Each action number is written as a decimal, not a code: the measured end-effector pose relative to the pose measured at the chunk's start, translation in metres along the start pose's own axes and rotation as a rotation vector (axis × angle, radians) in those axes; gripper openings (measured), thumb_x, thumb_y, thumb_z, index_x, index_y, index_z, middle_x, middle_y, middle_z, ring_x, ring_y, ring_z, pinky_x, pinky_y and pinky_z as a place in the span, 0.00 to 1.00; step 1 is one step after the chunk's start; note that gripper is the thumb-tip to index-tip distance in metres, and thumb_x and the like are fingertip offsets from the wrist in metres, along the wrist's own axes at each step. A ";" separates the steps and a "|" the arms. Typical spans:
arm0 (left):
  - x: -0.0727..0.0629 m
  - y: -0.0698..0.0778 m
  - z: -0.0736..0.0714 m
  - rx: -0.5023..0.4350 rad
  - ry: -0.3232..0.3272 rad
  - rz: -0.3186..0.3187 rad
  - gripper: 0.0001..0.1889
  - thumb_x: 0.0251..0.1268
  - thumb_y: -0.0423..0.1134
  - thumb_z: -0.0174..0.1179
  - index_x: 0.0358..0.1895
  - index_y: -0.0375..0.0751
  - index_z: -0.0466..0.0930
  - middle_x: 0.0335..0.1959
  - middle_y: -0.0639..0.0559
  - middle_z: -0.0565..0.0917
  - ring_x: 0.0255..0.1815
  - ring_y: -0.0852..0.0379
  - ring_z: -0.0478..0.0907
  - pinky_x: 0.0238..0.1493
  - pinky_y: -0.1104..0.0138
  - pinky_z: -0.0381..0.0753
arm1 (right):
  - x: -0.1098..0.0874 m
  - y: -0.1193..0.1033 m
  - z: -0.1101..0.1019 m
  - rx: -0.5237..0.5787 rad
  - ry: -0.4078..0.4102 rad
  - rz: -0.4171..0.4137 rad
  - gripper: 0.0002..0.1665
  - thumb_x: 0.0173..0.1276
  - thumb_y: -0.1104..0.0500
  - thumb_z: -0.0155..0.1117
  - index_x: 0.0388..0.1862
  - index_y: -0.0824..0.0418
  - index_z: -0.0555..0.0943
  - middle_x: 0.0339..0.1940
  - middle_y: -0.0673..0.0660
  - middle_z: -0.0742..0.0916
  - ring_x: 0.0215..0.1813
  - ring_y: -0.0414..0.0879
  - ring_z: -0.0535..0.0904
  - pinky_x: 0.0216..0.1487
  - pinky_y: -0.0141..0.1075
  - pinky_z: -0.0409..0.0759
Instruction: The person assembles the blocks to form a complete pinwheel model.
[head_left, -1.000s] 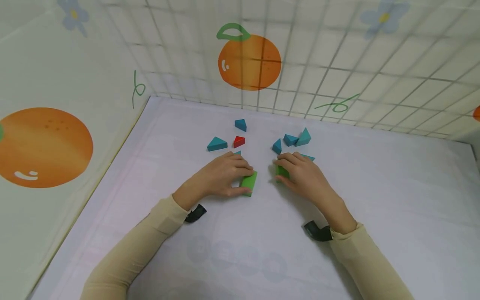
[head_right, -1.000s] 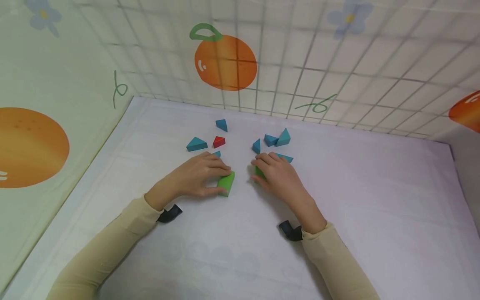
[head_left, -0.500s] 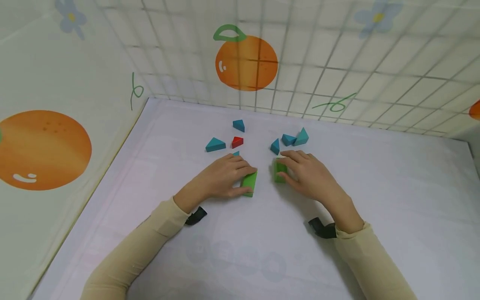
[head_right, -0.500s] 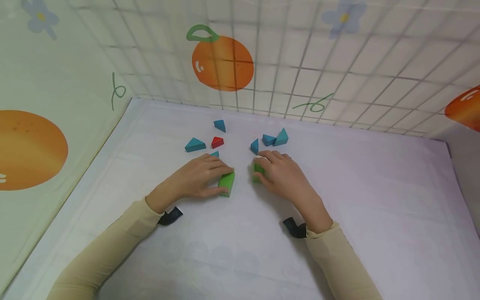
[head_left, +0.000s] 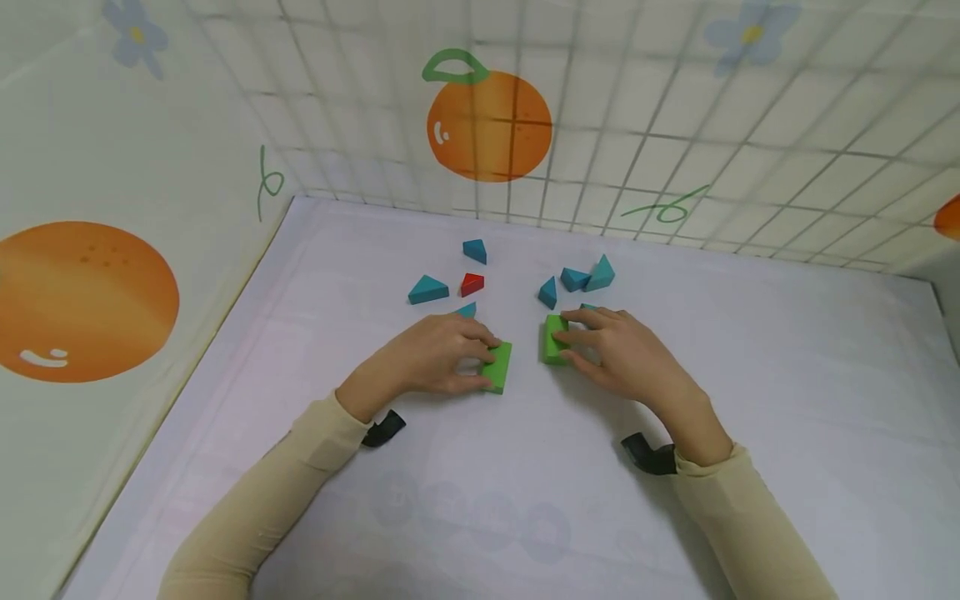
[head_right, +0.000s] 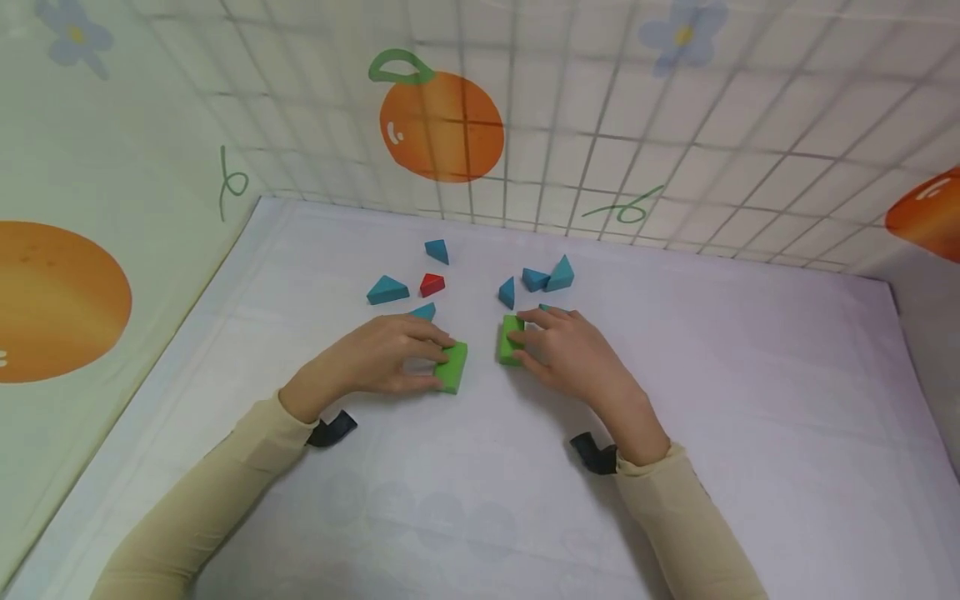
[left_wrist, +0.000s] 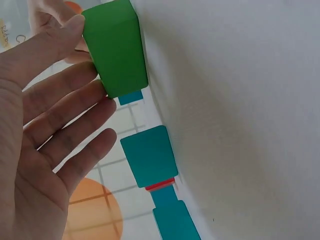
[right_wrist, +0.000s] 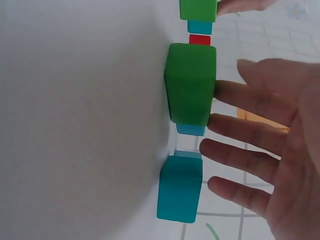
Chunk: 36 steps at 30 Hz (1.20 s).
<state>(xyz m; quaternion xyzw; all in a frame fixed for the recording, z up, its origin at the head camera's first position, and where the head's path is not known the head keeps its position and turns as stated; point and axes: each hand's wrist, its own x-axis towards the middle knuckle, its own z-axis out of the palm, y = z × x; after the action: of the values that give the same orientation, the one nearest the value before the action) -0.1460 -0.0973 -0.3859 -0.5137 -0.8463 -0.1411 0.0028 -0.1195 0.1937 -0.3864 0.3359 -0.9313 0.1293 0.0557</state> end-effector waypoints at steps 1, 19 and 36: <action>0.000 0.001 0.000 -0.006 0.001 -0.001 0.16 0.55 0.51 0.72 0.42 0.45 0.90 0.49 0.53 0.86 0.52 0.58 0.82 0.54 0.66 0.81 | 0.001 -0.001 0.000 0.002 -0.002 -0.001 0.16 0.65 0.54 0.69 0.50 0.57 0.87 0.57 0.61 0.84 0.57 0.58 0.81 0.54 0.53 0.79; 0.006 0.012 0.007 0.047 0.010 0.024 0.18 0.57 0.50 0.71 0.46 0.42 0.88 0.51 0.49 0.86 0.54 0.54 0.82 0.57 0.65 0.81 | 0.004 -0.008 0.014 0.031 -0.075 0.003 0.29 0.68 0.52 0.65 0.67 0.54 0.76 0.72 0.58 0.73 0.66 0.60 0.74 0.65 0.56 0.73; 0.007 0.019 0.001 0.063 -0.021 -0.016 0.18 0.56 0.49 0.72 0.44 0.41 0.88 0.50 0.48 0.87 0.51 0.52 0.83 0.54 0.63 0.81 | 0.005 -0.007 0.013 0.074 -0.040 -0.016 0.23 0.69 0.55 0.64 0.62 0.55 0.80 0.69 0.59 0.77 0.66 0.58 0.74 0.65 0.56 0.73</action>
<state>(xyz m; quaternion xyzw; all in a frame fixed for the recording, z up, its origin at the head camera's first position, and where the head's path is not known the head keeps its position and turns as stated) -0.1329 -0.0831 -0.3814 -0.5080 -0.8544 -0.1089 0.0090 -0.1190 0.1820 -0.3963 0.3477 -0.9241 0.1567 0.0258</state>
